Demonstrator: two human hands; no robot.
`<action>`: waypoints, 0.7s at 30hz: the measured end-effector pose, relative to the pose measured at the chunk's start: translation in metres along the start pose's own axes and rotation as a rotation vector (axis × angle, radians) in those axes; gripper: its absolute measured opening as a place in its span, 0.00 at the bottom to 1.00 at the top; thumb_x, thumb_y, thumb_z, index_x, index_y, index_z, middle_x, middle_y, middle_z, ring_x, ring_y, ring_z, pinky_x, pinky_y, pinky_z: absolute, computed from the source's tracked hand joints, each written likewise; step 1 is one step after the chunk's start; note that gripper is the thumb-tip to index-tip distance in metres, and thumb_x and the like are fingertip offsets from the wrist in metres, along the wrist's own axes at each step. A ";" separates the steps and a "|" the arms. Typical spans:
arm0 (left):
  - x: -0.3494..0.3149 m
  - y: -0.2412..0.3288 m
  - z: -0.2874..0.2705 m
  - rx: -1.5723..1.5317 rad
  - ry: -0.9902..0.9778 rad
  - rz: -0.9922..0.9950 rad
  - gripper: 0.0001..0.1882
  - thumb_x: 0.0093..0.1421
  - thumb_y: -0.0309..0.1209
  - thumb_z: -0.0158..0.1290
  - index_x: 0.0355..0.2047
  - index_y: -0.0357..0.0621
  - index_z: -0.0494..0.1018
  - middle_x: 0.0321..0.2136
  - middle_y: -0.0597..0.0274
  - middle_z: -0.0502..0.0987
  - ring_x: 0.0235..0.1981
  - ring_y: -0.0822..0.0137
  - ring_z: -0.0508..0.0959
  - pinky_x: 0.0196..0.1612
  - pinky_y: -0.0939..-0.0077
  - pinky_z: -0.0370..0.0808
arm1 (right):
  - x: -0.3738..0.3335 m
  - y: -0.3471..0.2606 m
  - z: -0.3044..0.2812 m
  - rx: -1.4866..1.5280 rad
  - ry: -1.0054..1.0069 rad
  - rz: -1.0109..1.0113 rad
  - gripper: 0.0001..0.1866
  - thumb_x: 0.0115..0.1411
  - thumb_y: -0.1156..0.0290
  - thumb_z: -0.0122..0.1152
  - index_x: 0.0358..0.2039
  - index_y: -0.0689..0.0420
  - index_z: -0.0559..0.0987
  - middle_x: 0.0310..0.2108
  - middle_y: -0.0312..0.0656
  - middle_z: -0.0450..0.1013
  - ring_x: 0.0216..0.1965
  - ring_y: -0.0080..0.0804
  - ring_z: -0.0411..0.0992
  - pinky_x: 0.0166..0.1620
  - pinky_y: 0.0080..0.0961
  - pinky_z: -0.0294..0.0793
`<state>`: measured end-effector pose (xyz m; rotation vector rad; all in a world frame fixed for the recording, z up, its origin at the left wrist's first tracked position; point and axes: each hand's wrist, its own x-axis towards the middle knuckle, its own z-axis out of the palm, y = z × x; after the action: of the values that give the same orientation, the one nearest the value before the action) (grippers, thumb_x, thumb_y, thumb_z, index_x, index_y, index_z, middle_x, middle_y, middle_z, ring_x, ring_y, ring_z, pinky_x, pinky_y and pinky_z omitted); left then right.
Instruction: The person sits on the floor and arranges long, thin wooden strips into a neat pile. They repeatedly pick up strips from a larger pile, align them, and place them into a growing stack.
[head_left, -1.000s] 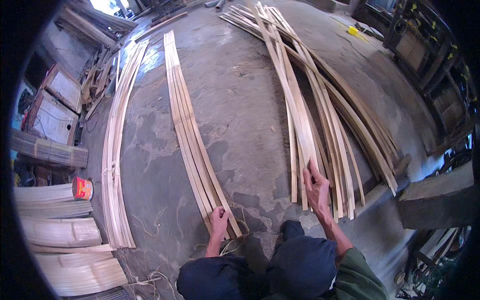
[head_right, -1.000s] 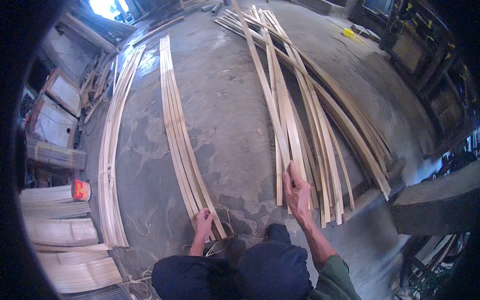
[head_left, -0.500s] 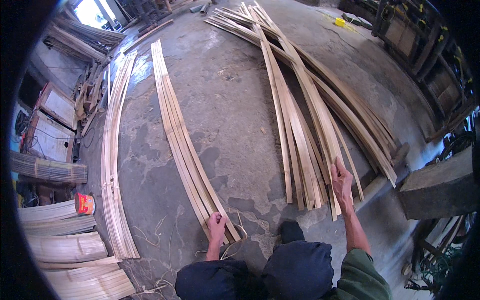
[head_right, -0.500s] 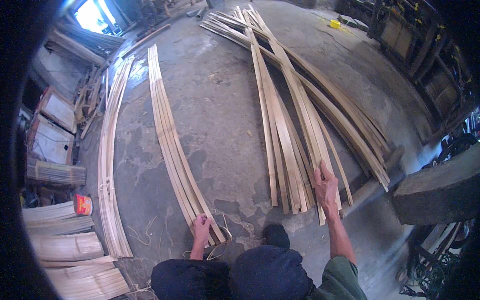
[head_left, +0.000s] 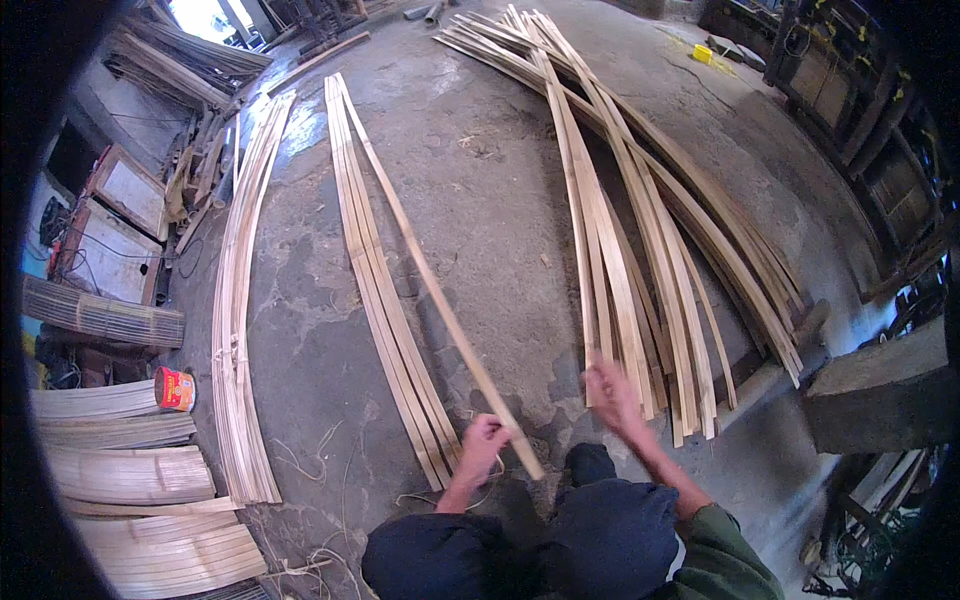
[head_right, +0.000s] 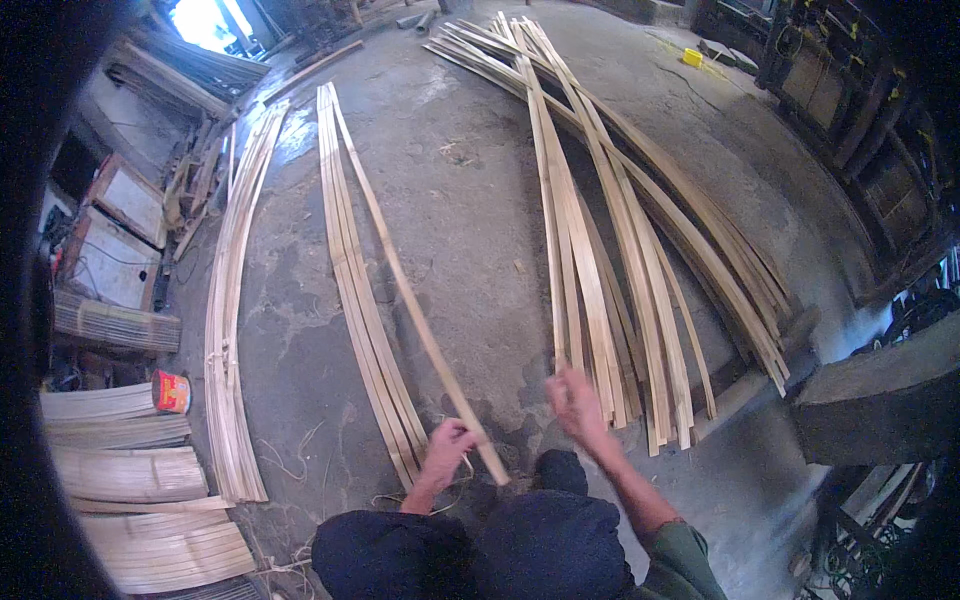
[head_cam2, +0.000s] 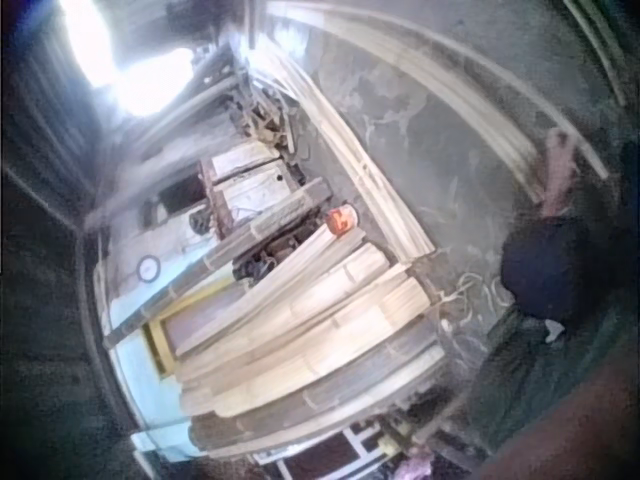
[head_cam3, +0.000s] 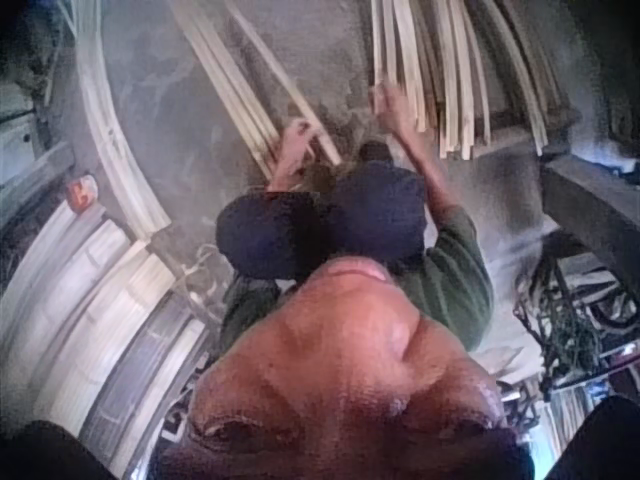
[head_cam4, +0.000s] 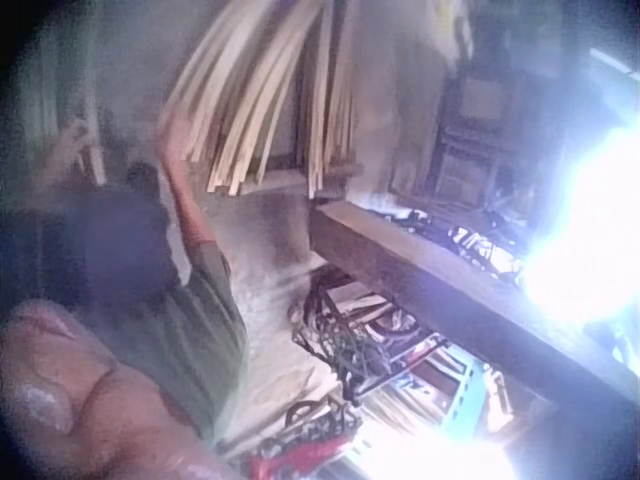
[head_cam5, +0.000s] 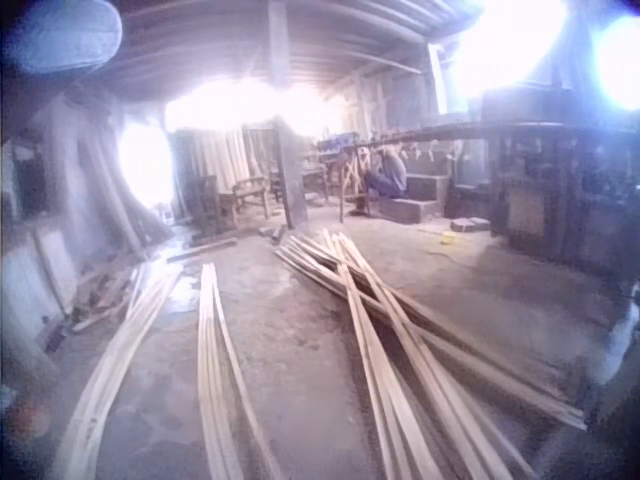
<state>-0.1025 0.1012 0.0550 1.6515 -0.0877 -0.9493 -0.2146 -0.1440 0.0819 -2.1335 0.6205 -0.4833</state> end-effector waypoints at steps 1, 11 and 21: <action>-0.001 0.015 0.020 0.083 -0.071 -0.051 0.13 0.59 0.25 0.56 0.43 0.35 0.70 0.35 0.60 0.77 0.36 0.70 0.77 0.39 0.76 0.75 | -0.006 -0.004 0.028 0.220 -0.148 0.178 0.20 0.65 0.63 0.55 0.53 0.62 0.72 0.32 0.44 0.73 0.36 0.29 0.71 0.40 0.32 0.72; -0.015 -0.003 0.007 0.251 -0.202 0.032 0.16 0.62 0.31 0.53 0.48 0.37 0.72 0.38 0.62 0.78 0.35 0.72 0.75 0.39 0.76 0.73 | 0.029 -0.027 0.029 0.467 0.031 0.320 0.22 0.64 0.66 0.59 0.56 0.63 0.73 0.37 0.36 0.77 0.37 0.20 0.70 0.39 0.19 0.71; 0.003 -0.015 0.000 0.046 -0.183 -0.034 0.15 0.64 0.30 0.51 0.49 0.37 0.71 0.35 0.64 0.77 0.34 0.76 0.75 0.38 0.80 0.72 | 0.054 0.040 -0.145 0.067 0.295 0.188 0.21 0.64 0.69 0.57 0.57 0.62 0.72 0.51 0.47 0.75 0.50 0.26 0.73 0.54 0.21 0.69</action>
<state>-0.1067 0.1048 0.0410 1.6093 -0.2071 -1.1298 -0.2590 -0.2866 0.1383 -1.9332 0.9472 -0.7099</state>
